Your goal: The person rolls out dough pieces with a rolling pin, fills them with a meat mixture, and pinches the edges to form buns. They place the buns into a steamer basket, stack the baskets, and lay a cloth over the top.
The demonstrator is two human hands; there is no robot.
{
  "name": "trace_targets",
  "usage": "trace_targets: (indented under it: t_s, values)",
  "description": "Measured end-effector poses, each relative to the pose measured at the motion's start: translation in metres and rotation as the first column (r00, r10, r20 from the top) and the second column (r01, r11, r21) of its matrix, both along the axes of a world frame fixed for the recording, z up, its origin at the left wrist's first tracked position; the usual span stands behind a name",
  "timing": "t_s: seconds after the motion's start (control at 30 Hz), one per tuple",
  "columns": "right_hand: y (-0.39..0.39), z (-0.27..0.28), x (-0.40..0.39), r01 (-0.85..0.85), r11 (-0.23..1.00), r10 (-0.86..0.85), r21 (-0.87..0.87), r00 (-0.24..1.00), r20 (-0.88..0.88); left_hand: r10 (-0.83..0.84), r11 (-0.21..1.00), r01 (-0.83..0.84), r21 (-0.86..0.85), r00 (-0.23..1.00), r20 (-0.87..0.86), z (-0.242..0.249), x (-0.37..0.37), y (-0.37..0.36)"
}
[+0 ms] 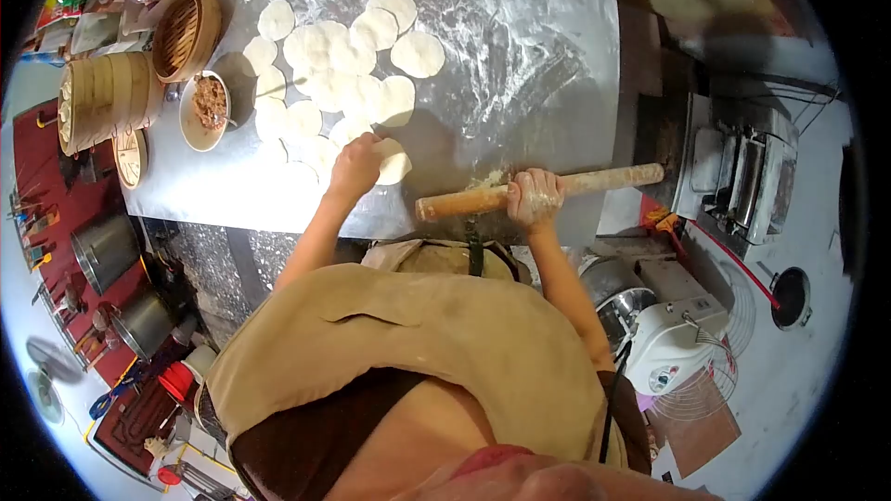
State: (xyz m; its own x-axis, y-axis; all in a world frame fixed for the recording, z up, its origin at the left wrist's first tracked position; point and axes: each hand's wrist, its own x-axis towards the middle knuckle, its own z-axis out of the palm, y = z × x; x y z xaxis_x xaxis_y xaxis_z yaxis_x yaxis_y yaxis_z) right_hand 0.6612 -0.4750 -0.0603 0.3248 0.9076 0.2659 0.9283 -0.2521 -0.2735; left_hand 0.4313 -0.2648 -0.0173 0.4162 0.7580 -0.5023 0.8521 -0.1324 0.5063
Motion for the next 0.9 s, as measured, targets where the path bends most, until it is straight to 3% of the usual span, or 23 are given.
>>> trace_targets:
  t_s: [0.1,0.17,0.27,0.33,0.4,0.47,0.5,0.57,0.6,0.63,0.7,0.73,0.77,0.8,0.83,0.9]
  values:
    - [0.001,0.002,-0.001,0.010,1.000,-0.010,-0.015,1.000,0.005,-0.114,0.992,0.114,-0.049,0.993,-0.010,-0.005,-0.003,0.004]
    - [0.004,0.004,0.001,0.015,1.000,-0.015,-0.011,1.000,0.025,-0.030,0.973,0.047,-0.227,0.997,0.076,0.008,0.006,0.003]
    - [0.017,0.009,0.006,0.031,0.995,-0.039,-0.100,0.997,-0.071,0.020,0.970,0.034,-0.239,0.976,0.217,-0.004,0.002,-0.006]
    - [0.040,0.015,0.015,0.198,0.940,-0.228,-0.277,0.971,-0.077,0.092,0.970,-0.018,-0.240,0.950,0.297,-0.026,-0.010,-0.014]
    - [0.076,0.025,0.026,0.384,0.859,-0.424,-0.339,0.905,-0.049,0.181,0.966,-0.093,-0.241,0.909,0.376,-0.033,-0.023,-0.023]
    - [0.118,0.036,0.045,0.498,0.719,-0.632,-0.485,0.759,-0.157,0.574,0.722,-0.208,-0.660,0.713,0.403,-0.023,-0.032,-0.031]
    - [0.134,0.033,0.053,0.467,0.745,-0.596,-0.476,0.787,-0.161,0.601,0.719,-0.238,-0.653,0.686,0.411,-0.015,-0.036,-0.037]
    - [0.160,0.031,0.067,0.435,0.752,-0.588,-0.495,0.783,-0.204,0.782,0.540,-0.141,-0.830,0.448,0.433,0.008,-0.042,-0.051]
    - [0.168,0.028,0.067,0.415,0.770,-0.563,-0.485,0.799,-0.210,0.796,0.552,-0.118,-0.826,0.370,0.479,0.025,-0.040,-0.059]
    - [0.174,0.022,0.064,0.431,0.795,-0.537,-0.428,0.827,-0.166,0.780,0.584,-0.176,-0.792,0.393,0.487,0.032,-0.044,-0.065]
    - [0.181,0.014,0.054,0.450,0.820,-0.515,-0.354,0.849,-0.115,0.596,0.783,-0.226,-0.579,0.537,0.596,0.043,-0.057,-0.071]
    - [0.182,0.013,0.045,0.433,0.894,-0.438,-0.113,0.899,-0.015,0.535,0.834,-0.352,-0.425,0.708,0.462,0.056,-0.062,-0.070]
    - [0.186,0.012,0.038,0.360,0.925,-0.373,0.125,0.922,0.106,0.538,0.833,-0.354,-0.426,0.698,0.473,0.065,-0.069,-0.063]
    - [0.196,0.019,0.025,0.347,0.928,-0.362,0.134,0.925,0.115,0.329,0.934,-0.341,-0.104,0.714,0.618,0.072,-0.077,-0.057]
    - [0.209,0.024,0.009,0.259,0.947,-0.271,0.190,0.962,0.041,0.087,0.915,-0.328,0.236,0.730,0.678,0.077,-0.088,-0.049]
    - [0.236,0.035,-0.034,0.156,0.955,-0.154,0.254,0.988,-0.025,0.114,0.882,-0.388,0.267,0.725,0.680,0.081,-0.119,-0.030]
